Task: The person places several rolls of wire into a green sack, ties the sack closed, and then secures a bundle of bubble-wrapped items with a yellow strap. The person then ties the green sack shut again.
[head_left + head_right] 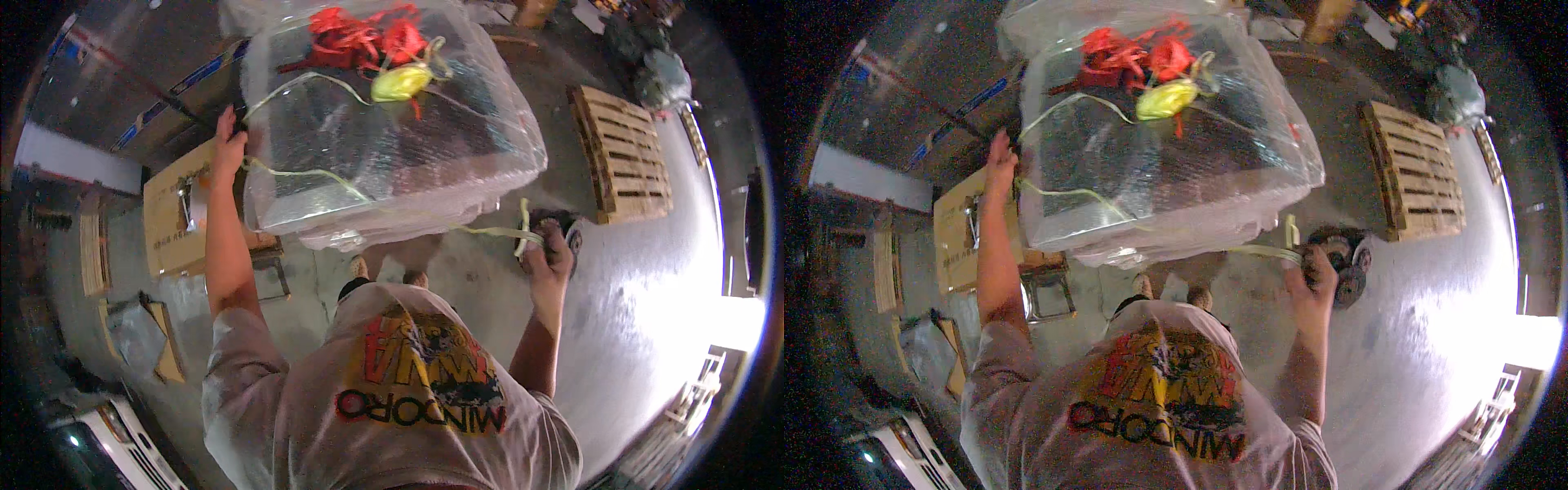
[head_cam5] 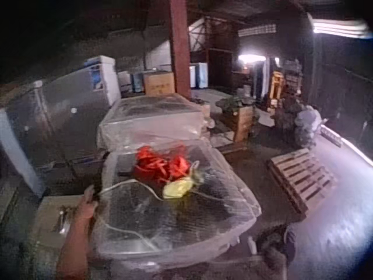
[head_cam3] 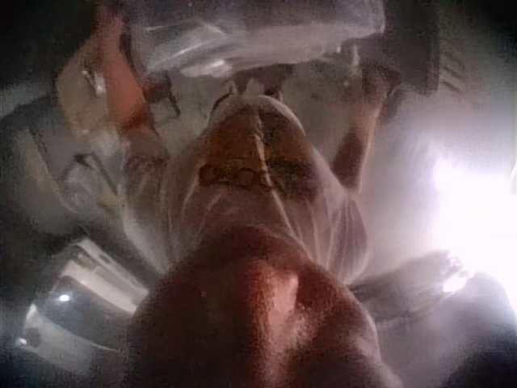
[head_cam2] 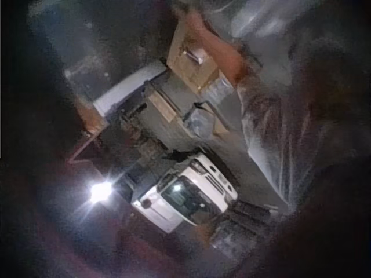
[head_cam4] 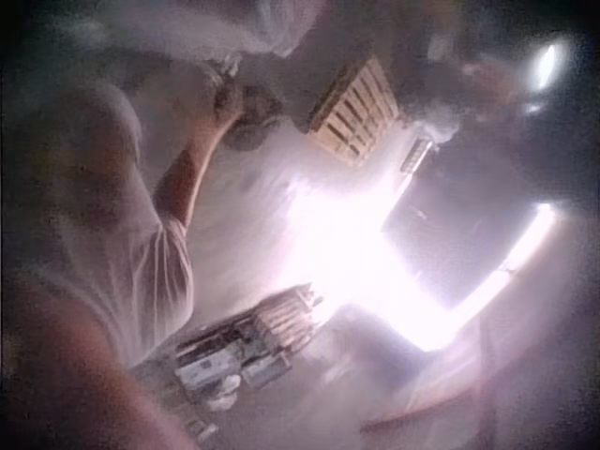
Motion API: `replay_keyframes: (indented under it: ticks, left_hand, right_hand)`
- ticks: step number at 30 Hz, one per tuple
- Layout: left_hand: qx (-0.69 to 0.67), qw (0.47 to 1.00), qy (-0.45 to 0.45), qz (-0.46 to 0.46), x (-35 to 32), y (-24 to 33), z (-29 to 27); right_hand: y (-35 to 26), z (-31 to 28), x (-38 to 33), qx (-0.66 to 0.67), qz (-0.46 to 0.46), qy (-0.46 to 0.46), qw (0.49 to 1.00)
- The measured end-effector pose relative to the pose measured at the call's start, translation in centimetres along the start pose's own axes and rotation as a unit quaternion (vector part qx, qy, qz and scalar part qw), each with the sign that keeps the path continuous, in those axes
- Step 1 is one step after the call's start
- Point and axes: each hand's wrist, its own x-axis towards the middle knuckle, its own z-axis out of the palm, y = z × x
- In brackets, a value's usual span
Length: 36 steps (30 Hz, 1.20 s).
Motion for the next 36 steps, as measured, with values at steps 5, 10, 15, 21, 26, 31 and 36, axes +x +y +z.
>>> replay_keyframes:
  ticks: [5,10,15,21,26,31,36]
  left_hand:
    - [0.061,0.993,0.037,-0.09,-8.0,-17.2,-4.9]
    - [0.059,0.995,0.072,0.041,-9.4,-23.3,0.1]
    - [0.079,0.993,-0.018,0.083,-1.5,-21.6,2.4]
    - [-0.007,0.961,-0.203,-0.189,3.0,-19.0,0.4]
    - [0.161,0.96,-0.191,-0.123,4.6,-20.0,-5.9]
    - [0.33,0.941,0.061,0.044,13.7,-3.7,-13.4]
    - [0.258,0.909,0.126,0.301,19.3,23.8,-4.5]
  right_hand:
    - [-1.9,1.2,0.9,0.088,0.021,-0.01,0.996]
    - [-3.8,5.5,1.3,0.008,0.021,-0.014,1.0]
    - [-5.1,10.1,-0.3,-0.072,0.012,-0.008,0.997]
    - [-3.9,10.4,-2.7,-0.047,0.056,0.022,0.997]
    - [-1.6,7.9,-2.9,0.019,0.096,0.07,0.993]
    - [1.1,6.1,-1.4,0.037,0.064,0.102,0.992]
    - [2.4,5.6,1.3,0.044,0.026,0.024,0.998]
